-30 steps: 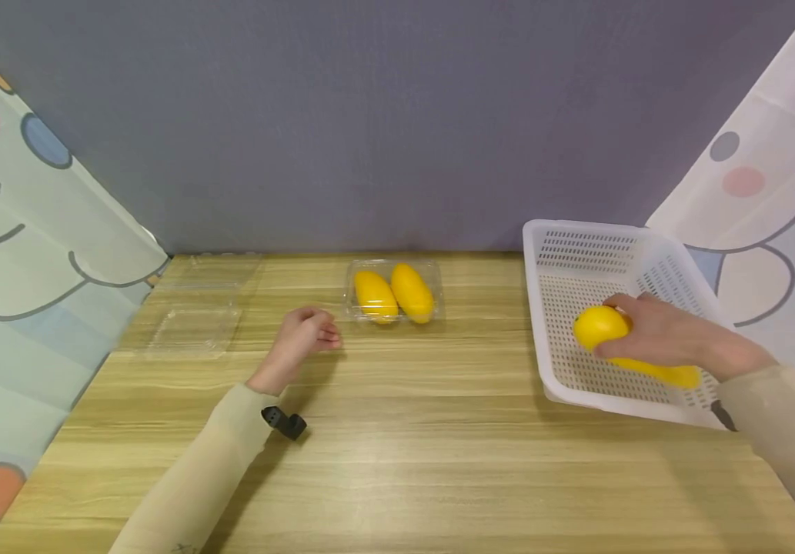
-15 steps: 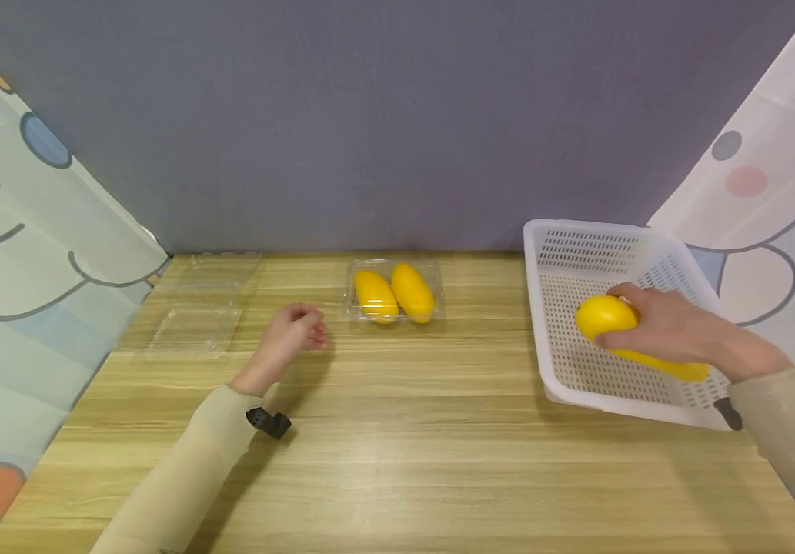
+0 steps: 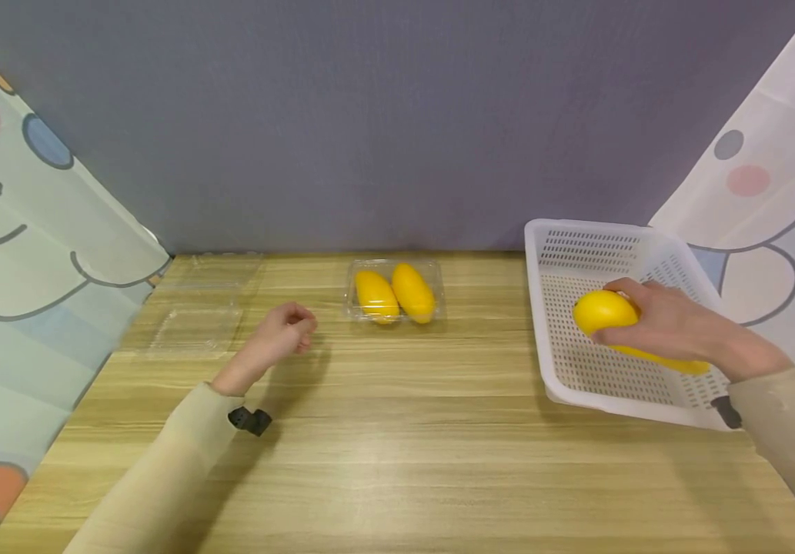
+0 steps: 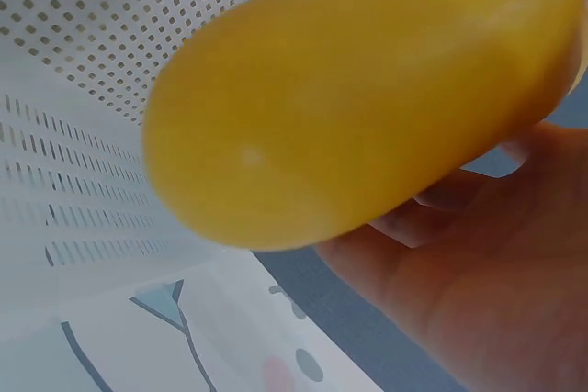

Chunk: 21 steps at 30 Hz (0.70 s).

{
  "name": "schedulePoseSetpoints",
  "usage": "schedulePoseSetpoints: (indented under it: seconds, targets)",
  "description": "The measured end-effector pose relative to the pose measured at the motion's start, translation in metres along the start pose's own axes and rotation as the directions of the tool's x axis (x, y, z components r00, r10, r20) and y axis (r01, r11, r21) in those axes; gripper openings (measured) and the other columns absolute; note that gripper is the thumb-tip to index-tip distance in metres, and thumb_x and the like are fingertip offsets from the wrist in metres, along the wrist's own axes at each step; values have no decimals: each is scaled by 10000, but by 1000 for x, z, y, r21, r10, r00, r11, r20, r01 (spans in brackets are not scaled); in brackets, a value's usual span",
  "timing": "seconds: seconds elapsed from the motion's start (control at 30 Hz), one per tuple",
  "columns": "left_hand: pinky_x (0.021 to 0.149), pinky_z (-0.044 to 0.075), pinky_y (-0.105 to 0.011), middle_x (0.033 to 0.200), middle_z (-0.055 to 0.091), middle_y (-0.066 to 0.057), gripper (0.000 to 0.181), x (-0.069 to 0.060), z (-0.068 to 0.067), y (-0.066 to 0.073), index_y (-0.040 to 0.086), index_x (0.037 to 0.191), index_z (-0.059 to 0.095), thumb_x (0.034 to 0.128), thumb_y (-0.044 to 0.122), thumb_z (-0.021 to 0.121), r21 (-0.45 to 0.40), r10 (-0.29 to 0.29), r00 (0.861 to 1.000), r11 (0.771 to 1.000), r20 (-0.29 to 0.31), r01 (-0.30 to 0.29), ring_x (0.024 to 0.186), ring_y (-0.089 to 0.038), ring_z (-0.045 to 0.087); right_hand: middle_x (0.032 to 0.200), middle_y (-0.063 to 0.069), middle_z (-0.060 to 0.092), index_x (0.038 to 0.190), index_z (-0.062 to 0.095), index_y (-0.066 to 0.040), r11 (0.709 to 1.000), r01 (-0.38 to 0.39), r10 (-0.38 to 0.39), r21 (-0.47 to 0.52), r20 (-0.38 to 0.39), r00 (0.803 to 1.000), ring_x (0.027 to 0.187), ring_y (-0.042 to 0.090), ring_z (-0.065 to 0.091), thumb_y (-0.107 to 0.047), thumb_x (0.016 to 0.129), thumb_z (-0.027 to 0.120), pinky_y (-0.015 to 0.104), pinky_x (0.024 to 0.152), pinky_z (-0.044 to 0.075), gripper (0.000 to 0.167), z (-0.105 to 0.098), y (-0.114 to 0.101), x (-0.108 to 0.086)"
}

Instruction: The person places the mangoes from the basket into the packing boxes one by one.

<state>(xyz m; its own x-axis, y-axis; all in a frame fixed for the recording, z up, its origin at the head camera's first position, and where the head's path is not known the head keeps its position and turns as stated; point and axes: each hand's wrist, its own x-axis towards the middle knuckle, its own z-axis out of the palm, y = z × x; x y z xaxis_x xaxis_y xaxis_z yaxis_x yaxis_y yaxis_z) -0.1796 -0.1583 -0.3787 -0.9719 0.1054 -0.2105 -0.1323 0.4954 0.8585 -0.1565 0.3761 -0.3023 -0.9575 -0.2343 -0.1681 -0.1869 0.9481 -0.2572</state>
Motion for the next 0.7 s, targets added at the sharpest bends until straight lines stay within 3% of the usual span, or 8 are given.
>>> schedulePoseSetpoints:
  seconds: [0.23,0.43,0.7]
  targets:
    - [703,530,-382,1100,642,-210,317,-5,-14,1,24,1219,587,1028,254,485,158,48,998,987,-34,-42,905,-347,646,975,106,562,1398,449,3,1000,-9,9,-18,-10,1000,832,261,495,-448,859,750,353,629,376,765,1,-1,1]
    - [711,533,-392,1116,636,-143,339,-8,-26,1,29,1244,597,1032,268,483,248,111,991,965,-78,-89,896,-273,637,1014,123,569,1408,443,0,1000,10,-10,-25,-11,1000,846,266,500,-442,868,739,361,632,380,758,-1,-2,1]
    - [754,547,-453,1193,633,-194,424,-10,-43,0,5,1339,552,1028,287,497,374,177,977,920,-122,-120,965,-332,657,1002,110,571,1402,455,-3,999,10,-11,-41,-17,1000,857,267,499,-457,862,743,362,636,372,762,-1,-4,2]
